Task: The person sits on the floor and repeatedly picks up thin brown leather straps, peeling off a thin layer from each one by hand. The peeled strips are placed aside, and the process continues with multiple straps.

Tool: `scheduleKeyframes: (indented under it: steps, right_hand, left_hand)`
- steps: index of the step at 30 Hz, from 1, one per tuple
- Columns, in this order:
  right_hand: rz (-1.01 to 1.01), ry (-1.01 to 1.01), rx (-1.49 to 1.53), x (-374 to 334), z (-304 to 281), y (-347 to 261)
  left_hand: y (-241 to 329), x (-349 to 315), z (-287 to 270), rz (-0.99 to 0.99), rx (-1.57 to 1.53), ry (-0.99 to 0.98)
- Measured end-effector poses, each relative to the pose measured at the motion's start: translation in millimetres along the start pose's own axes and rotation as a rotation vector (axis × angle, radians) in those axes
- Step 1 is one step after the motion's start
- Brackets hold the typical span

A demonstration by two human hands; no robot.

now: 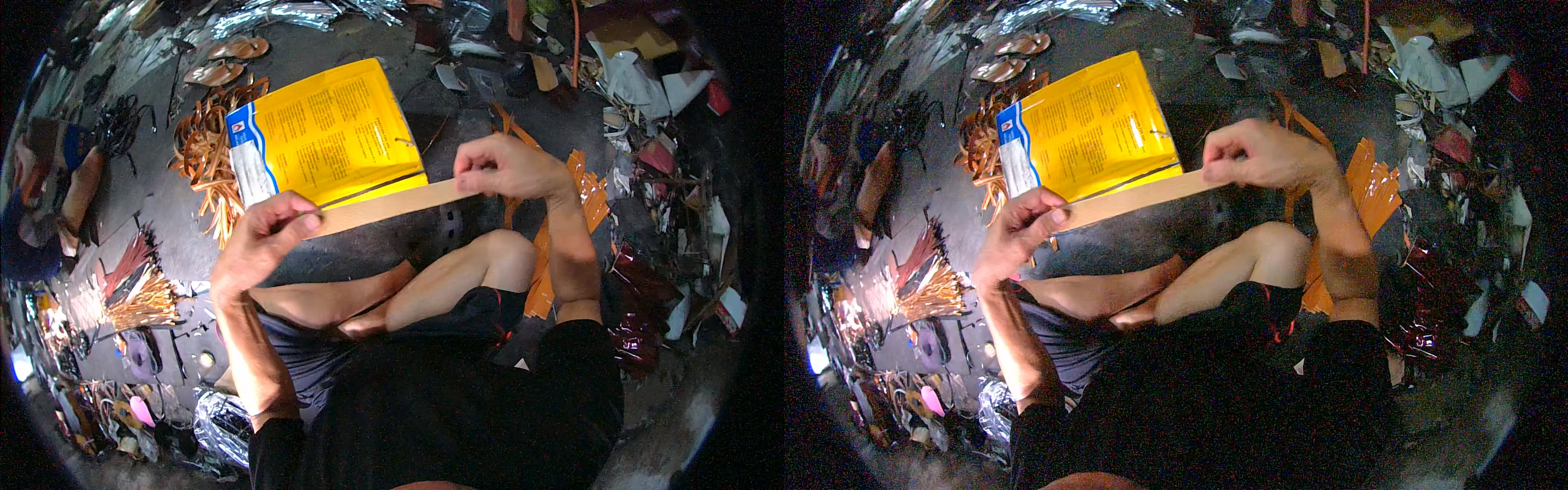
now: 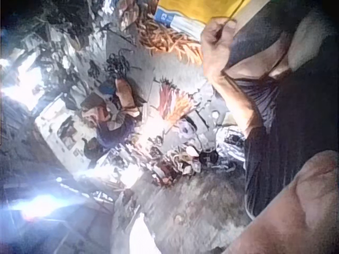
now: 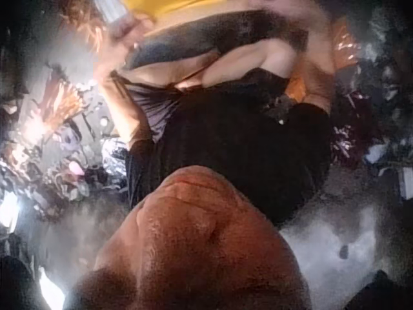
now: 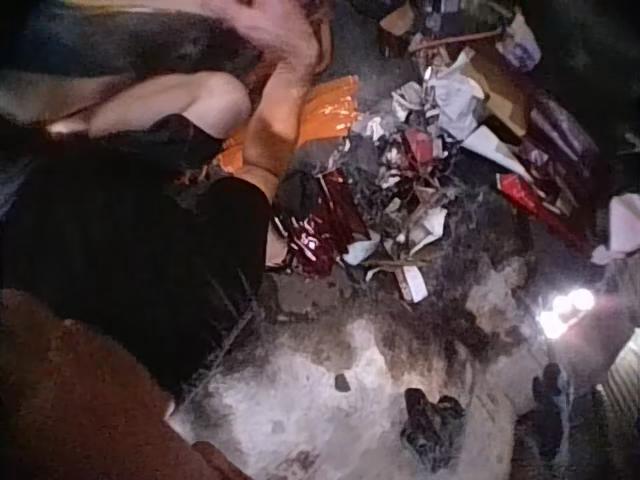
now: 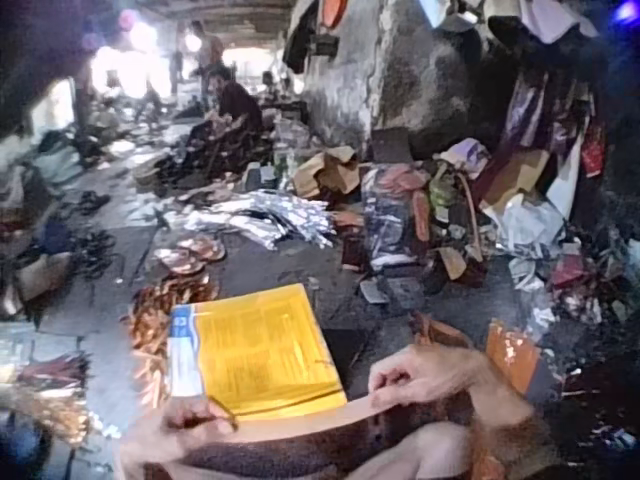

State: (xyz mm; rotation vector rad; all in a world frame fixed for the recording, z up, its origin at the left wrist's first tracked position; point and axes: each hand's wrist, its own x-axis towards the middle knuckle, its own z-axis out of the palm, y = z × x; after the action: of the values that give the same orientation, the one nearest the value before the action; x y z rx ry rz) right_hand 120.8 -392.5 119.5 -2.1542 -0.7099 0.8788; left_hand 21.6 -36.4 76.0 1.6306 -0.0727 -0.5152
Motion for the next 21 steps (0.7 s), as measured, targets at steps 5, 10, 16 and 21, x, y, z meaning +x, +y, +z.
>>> scheduleKeyframes:
  steps: [5,10,16,21]
  right_hand:
    - [0.027,0.215,0.003,7.2,-9.2,-3.3]
    - [0.018,0.238,0.058,23.1,-9.0,1.4]
    - [-0.051,0.297,0.152,39.6,6.0,11.5]
    - [-0.161,0.448,-0.097,43.6,-12.4,-1.6]
  left_hand:
    - [-12.3,-19.1,-35.7,-0.027,0.134,0.137]
    - [-24.3,-14.6,-39.8,0.122,0.003,0.374]
    - [-43.6,-17.1,-41.1,0.233,-0.217,0.478]
    - [-21.2,-39.9,-49.1,0.005,-0.055,0.291]
